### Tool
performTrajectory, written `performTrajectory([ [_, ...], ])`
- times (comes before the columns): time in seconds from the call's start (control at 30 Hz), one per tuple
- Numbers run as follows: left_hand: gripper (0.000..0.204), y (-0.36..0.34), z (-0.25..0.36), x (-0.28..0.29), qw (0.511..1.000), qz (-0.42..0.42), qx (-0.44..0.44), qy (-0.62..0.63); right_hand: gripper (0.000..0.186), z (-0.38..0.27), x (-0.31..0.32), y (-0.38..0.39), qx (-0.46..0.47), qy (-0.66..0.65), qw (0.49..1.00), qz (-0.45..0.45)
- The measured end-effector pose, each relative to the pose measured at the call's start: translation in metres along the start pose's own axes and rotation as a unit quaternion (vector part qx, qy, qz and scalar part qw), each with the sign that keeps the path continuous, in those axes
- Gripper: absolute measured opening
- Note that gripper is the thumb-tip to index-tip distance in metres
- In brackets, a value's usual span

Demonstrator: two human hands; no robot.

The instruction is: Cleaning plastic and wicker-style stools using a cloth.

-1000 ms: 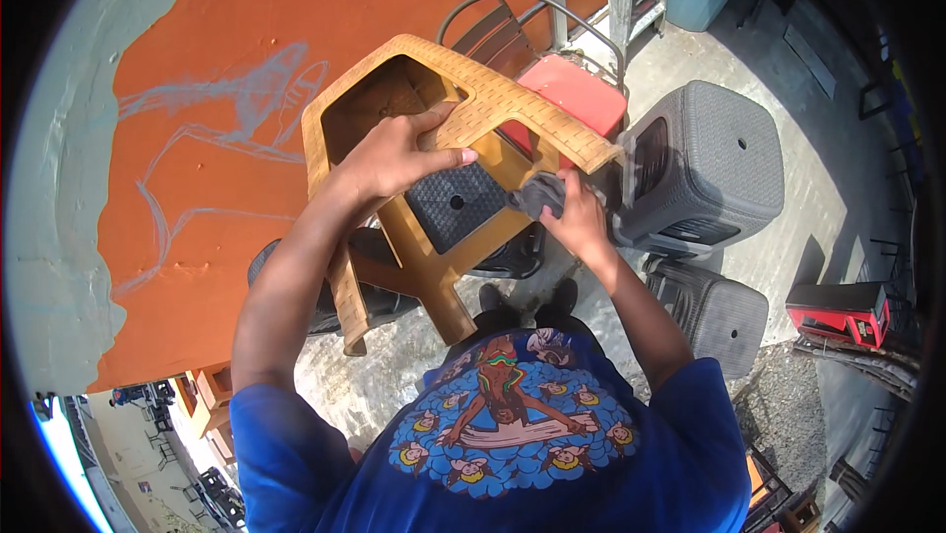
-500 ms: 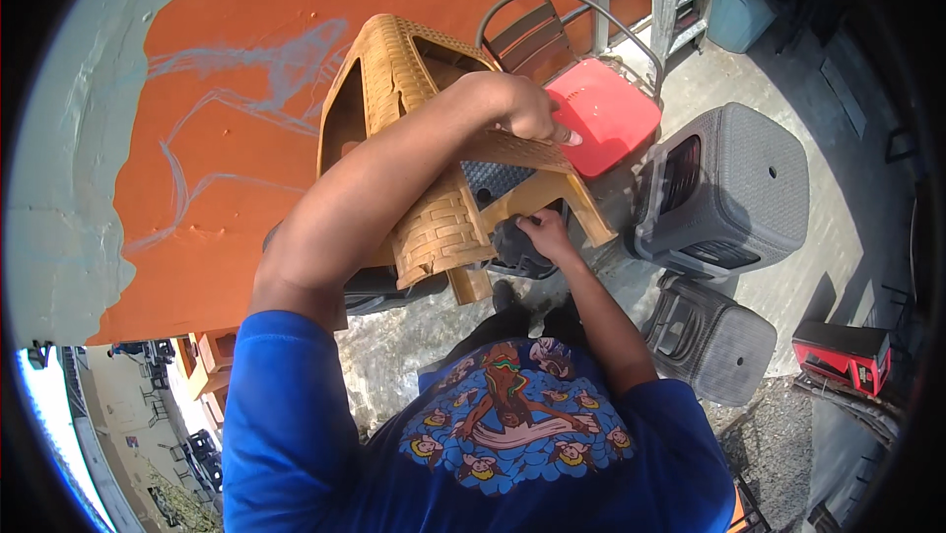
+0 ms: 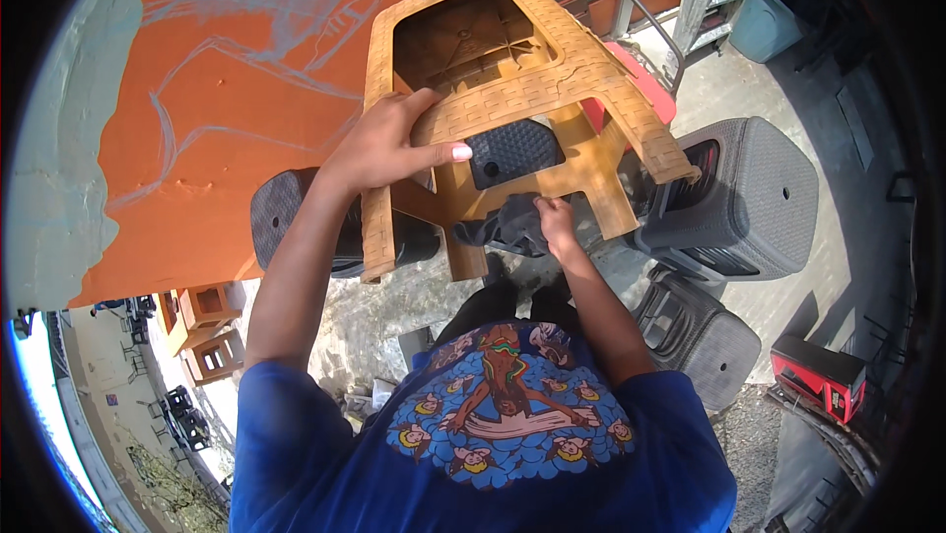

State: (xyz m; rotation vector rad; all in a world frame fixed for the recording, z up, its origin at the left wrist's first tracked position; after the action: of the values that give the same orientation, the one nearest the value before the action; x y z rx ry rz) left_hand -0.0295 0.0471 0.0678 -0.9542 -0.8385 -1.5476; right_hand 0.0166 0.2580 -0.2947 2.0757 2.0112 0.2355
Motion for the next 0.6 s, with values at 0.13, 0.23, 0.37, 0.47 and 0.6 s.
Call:
performTrajectory([
  [0.13, 0.080, 0.010, -0.003, -0.015, 0.996, -0.061, 0.025, -0.064, 0.023, -0.050, 0.003, -0.005, -0.070, 0.281, 0.929, -0.230],
  [0.23, 0.076, 0.010, 0.002, -0.017, 0.996, -0.066, 0.047, -0.045, 0.025, -0.131, -0.051, 0.030, 0.193, 0.246, 0.916, -0.253],
  [0.37, 0.074, -0.012, 0.015, -0.023, 0.997, -0.068, 0.045, -0.011, 0.023, -0.095, -0.094, 0.021, 0.446, 0.298, 0.827, -0.167],
  [0.47, 0.068, -0.008, 0.014, -0.026, 0.998, -0.053, 0.026, -0.032, 0.026, -0.044, -0.082, 0.003, 0.461, 0.536, 0.683, -0.184],
  [0.6, 0.065, 0.012, -0.005, -0.024, 0.996, -0.069, 0.043, -0.027, 0.025, -0.070, -0.015, -0.039, 0.400, 0.655, 0.635, -0.087],
])
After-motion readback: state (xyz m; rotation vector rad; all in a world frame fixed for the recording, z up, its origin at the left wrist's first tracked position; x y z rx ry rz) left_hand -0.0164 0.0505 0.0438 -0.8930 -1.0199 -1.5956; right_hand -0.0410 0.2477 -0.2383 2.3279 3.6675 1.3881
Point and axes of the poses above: each hand's wrist, its own y-axis away from the middle knuckle, its own x-axis out of the back of the hand, z = x × y, the point moved 2 cm from there along -y, towards the middle knuckle, and after that the axes turned 7 degrees about x, right-handed, at the moved point
